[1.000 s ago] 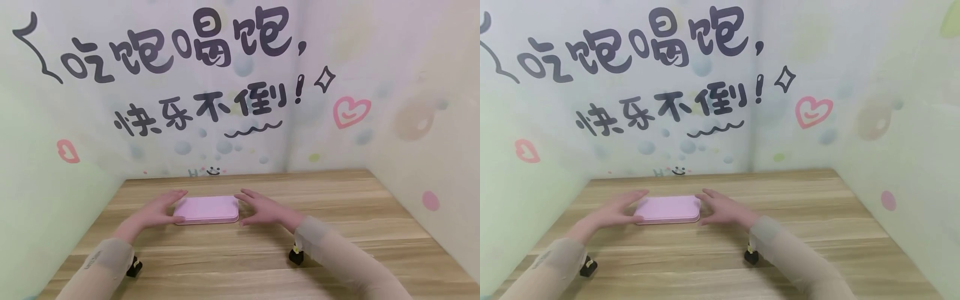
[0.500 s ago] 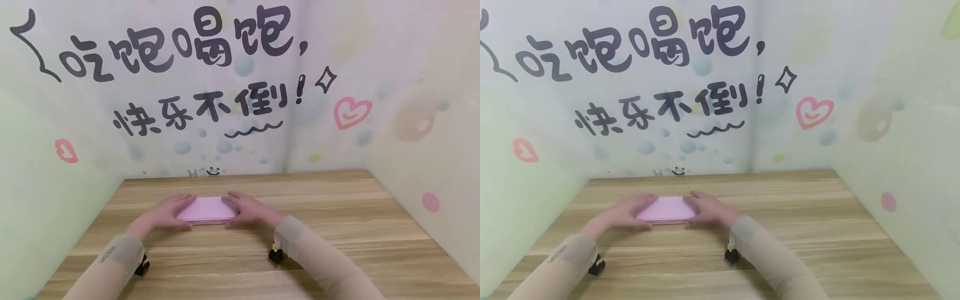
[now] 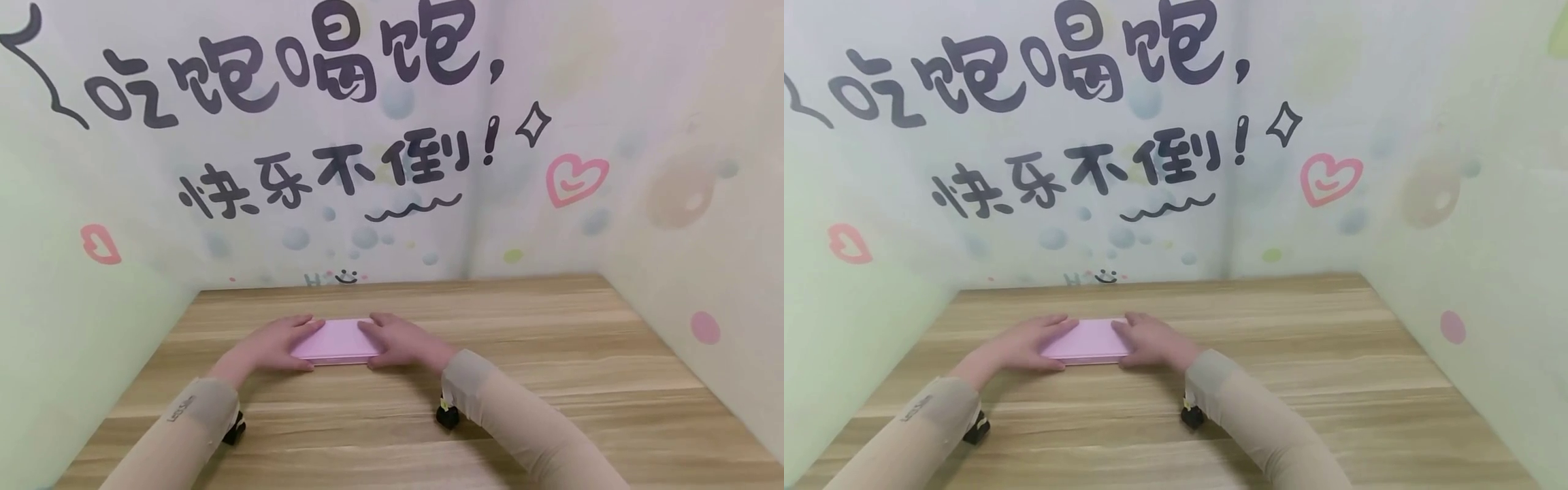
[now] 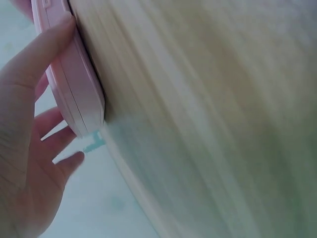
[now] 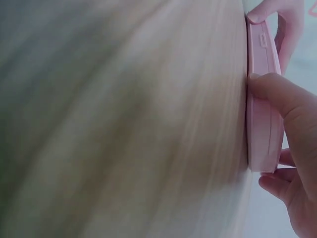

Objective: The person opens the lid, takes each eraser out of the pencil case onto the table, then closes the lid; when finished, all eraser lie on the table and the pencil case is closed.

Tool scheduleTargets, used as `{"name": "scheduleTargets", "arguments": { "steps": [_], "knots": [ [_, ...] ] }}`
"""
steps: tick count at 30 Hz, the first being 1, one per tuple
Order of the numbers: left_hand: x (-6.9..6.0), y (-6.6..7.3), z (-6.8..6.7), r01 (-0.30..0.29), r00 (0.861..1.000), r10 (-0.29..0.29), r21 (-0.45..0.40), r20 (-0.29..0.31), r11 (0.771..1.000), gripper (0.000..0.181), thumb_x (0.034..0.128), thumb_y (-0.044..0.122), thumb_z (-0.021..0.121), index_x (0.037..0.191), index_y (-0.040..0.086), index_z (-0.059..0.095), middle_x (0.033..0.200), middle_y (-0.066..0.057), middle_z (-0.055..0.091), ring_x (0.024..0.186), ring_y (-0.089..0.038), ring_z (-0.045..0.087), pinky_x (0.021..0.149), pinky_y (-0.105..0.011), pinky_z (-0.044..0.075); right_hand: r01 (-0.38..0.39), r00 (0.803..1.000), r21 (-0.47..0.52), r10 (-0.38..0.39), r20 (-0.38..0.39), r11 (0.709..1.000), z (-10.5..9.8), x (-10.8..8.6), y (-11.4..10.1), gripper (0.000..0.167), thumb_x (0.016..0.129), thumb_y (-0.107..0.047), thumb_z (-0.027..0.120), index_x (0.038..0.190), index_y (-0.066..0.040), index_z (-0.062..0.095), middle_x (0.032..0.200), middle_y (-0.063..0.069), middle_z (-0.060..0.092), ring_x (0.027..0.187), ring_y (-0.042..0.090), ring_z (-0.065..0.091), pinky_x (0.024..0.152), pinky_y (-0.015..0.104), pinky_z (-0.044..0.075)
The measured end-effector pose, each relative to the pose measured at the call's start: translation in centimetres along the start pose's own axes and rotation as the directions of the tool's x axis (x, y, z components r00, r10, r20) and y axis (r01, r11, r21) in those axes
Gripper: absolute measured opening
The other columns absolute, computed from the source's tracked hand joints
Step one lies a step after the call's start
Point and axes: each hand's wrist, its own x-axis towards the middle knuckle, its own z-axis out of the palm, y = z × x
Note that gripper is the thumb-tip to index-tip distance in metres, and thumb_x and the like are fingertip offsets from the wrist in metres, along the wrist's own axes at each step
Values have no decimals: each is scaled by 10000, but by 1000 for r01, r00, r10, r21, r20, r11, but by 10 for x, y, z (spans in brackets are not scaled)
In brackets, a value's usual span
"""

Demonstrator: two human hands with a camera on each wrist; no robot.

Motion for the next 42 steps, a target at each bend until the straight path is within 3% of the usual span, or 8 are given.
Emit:
{"name": "scheduleTargets", "arguments": {
  "steps": [7,12,24,29,32,35,42],
  "knots": [
    [1,6,-2,-6,1000,4,65,29,998,811,850,443,712,1501,105,367,1422,-324,384,1286,-486,395,1046,-582,321,32,999,-119,-28,29,992,-6,1,-7,780,899,-463,644,1513,-98,332,1497,255,336,1370,396,336,1118,436,272],
    [-2,9,-3,6,999,-11,95,51,995,810,863,436,699,1512,106,343,1439,-313,365,1306,-489,362,1062,-591,289,45,998,-140,-40,41,989,-5,2,-8,777,906,-480,630,1515,-101,331,1502,248,332,1370,394,337,1121,428,268],
    [0,1,0,13,999,-15,74,34,997,858,822,479,729,1504,110,361,1429,-297,397,1307,-476,374,1077,-643,196,37,998,-32,-35,52,999,-10,6,-5,774,903,-511,618,1522,-149,327,1522,211,317,1381,335,340,1121,419,264],
    [1,-1,-2,61,997,-63,39,46,997,909,753,505,778,1486,120,402,1438,-244,428,1323,-420,392,1081,-657,152,11,998,110,-18,60,994,-12,8,-2,738,902,-487,632,1507,-155,368,1531,182,321,1380,324,348,1118,428,272],
    [1,-1,-6,64,997,-64,10,41,998,931,727,530,789,1472,107,423,1440,-229,436,1322,-418,395,1081,-664,128,-33,998,286,18,55,958,-14,9,2,695,893,-421,663,1479,-136,420,1526,151,348,1382,304,348,1120,427,268],
    [1,-2,-13,48,999,-48,-21,12,999,924,731,519,792,1462,83,431,1441,-215,443,1324,-421,389,1077,-671,113,-75,997,447,59,49,892,-18,10,9,658,867,-385,702,1432,-123,490,1482,105,431,1356,254,391,1106,404,296],
    [-7,-12,-29,58,991,-69,-101,-111,993,933,749,486,799,1475,61,396,1449,-198,443,1313,-419,404,1086,-622,197,-117,992,599,120,35,792,-28,11,22,524,854,-378,718,1303,-123,627,1262,40,627,1137,156,556,988,365,426]
  ]
}}
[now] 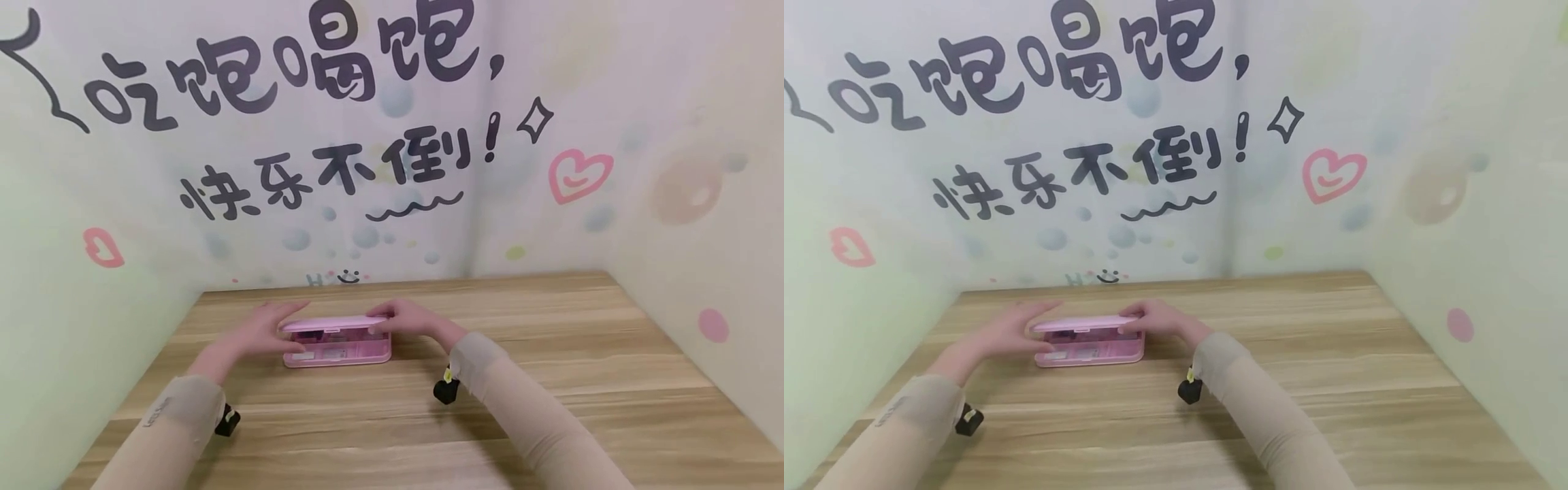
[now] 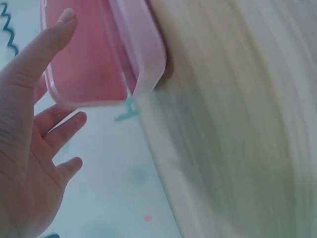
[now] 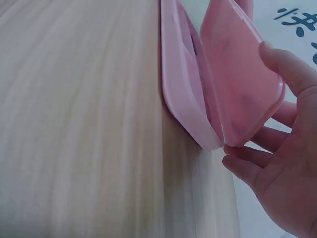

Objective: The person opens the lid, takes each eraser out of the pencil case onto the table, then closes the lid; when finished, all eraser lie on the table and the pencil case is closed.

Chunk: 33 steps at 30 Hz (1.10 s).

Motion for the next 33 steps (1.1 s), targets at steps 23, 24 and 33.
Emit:
{"name": "scheduleTargets", "arguments": {
  "steps": [23,24,33],
  "knots": [
    [-15,-12,15,91,993,-105,-246,-47,965,1181,762,400,822,1561,91,10,1536,-271,239,1292,-502,388,1028,-618,317,-62,903,516,268,-336,854,13,21,21,598,1025,-444,428,1346,55,501,1178,236,618,924,303,671,774,430,558],
    [-15,-11,16,103,993,-115,-243,-35,965,1177,763,412,818,1558,70,21,1538,-273,234,1299,-500,381,1034,-615,311,-60,901,527,273,-336,848,14,21,22,598,1026,-444,425,1339,60,504,1174,241,620,920,307,673,775,429,558],
    [-11,-8,17,185,982,-172,-231,76,955,1082,797,424,778,1514,-65,132,1521,-302,230,1364,-503,252,1079,-613,221,0,895,623,278,-349,782,24,18,26,449,1015,-185,509,1399,40,450,1197,263,616,936,312,679,788,386,558]
  ]
}}
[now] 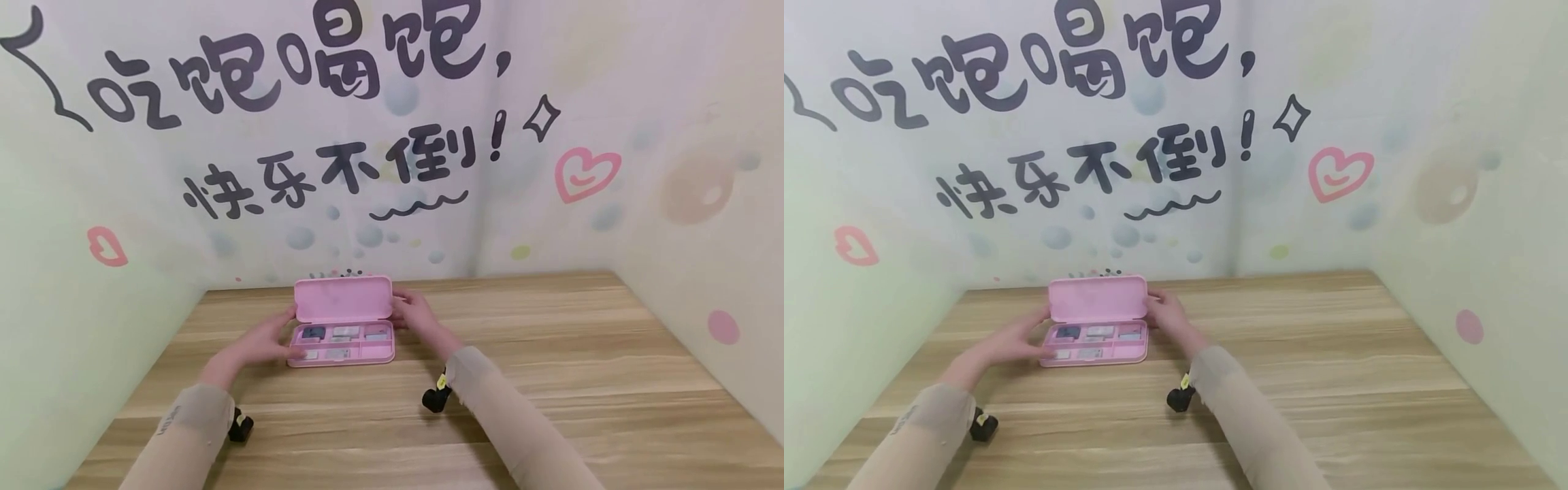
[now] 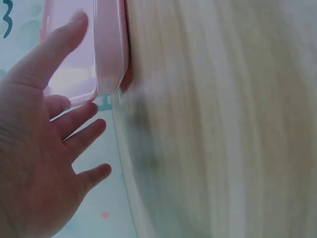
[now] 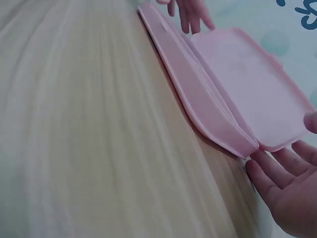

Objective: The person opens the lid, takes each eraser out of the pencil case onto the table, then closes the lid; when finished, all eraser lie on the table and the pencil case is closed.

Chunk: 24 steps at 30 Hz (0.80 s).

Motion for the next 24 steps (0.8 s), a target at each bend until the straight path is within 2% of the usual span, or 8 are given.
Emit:
{"name": "scheduleTargets", "arguments": {
  "steps": [4,8,15,20,24],
  "knots": [
    [3,-1,2,44,998,-43,-13,53,999,1068,809,442,758,1520,-49,131,1493,-291,311,1351,-503,282,1065,-625,241,27,999,-36,-26,29,999,0,-8,3,569,968,-85,568,1478,12,334,1295,281,554,1002,316,657,792,371,555],
    [6,-5,6,84,993,-80,-36,83,996,1072,808,463,752,1524,-40,133,1467,-289,363,1340,-492,313,1055,-625,262,49,994,-138,-35,101,989,-3,-15,5,640,922,-74,629,1484,-1,332,1357,247,515,1091,291,611,805,351,545],
    [7,-8,7,107,990,-93,-135,109,985,1108,775,399,797,1532,-28,109,1517,-292,265,1381,-489,227,1079,-623,214,155,960,-258,-83,268,954,-13,-21,6,733,844,-18,703,1479,19,338,1379,217,505,1234,354,515,976,416,458],
    [5,-6,9,123,988,-101,-193,119,973,1095,774,368,802,1540,0,112,1541,-291,198,1393,-497,175,1081,-640,184,176,949,-296,-81,306,939,-18,-24,9,821,797,-20,752,1490,17,314,1371,198,514,1241,329,505,1012,414,425],
    [3,-4,11,143,986,-122,-209,112,967,1067,787,360,790,1537,-5,125,1550,-291,169,1398,-497,151,1082,-645,169,197,943,-320,-90,320,927,-20,-26,10,831,801,-70,767,1498,-9,317,1378,167,515,1244,304,500,1016,407,420]
  ]
}}
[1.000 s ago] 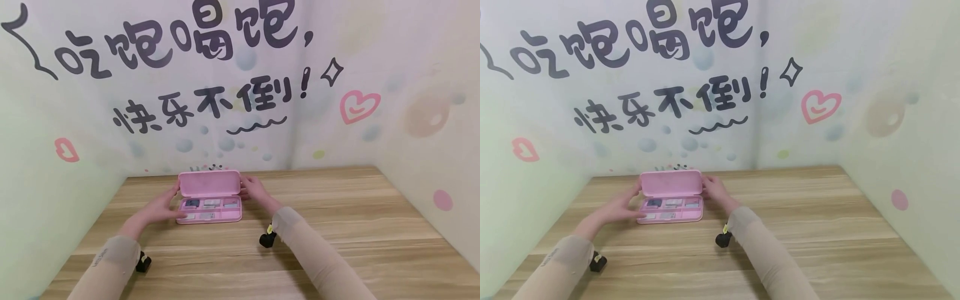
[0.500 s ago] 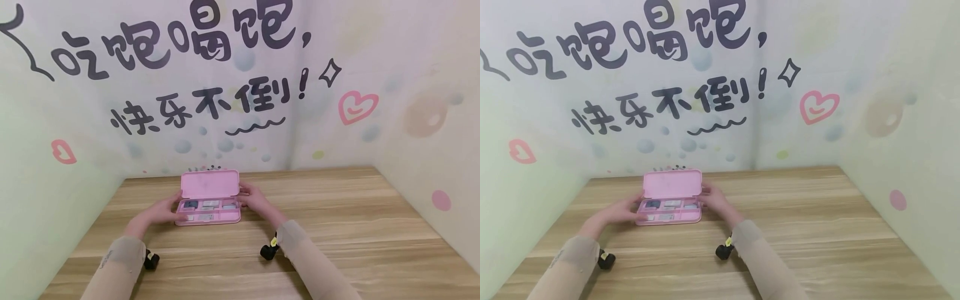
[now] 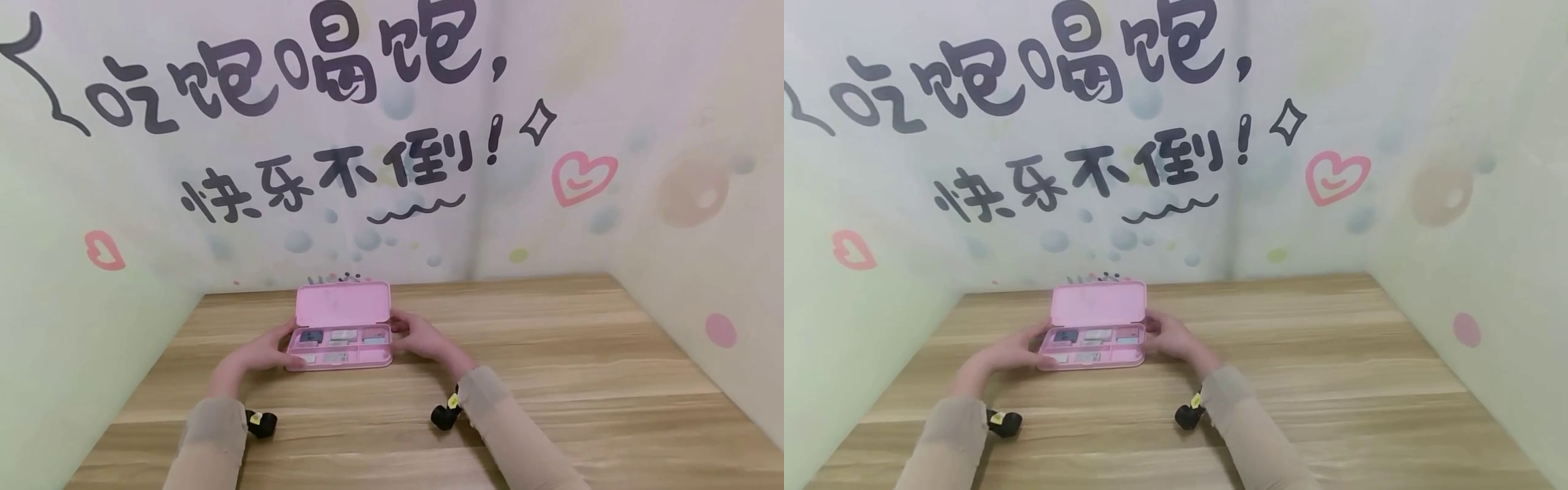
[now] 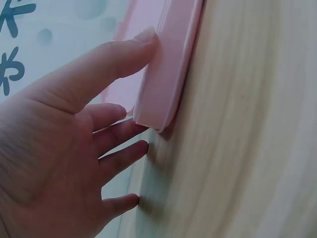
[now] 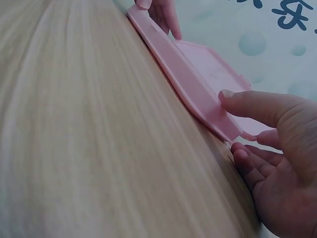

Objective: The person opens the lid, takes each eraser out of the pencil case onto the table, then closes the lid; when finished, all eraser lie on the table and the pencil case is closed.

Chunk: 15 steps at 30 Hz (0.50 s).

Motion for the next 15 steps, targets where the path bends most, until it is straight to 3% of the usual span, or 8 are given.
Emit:
{"name": "scheduleTargets", "arguments": {
  "steps": [8,15],
  "knots": [
    [-4,-3,4,38,999,-38,17,-22,999,1066,792,404,769,1535,-9,126,1545,-307,149,1384,-504,164,1067,-661,184,62,996,-69,-57,67,996,1,0,2,773,861,-130,731,1498,-6,312,1380,148,517,1242,281,496,1005,400,429],
    [-4,-2,7,41,999,-40,32,-32,999,1069,788,432,762,1538,7,131,1536,-324,147,1383,-517,155,1061,-666,191,71,996,-92,-66,55,993,-1,-1,4,772,861,-141,733,1492,10,316,1346,138,539,1204,250,508,1005,402,424]
  ]
}}
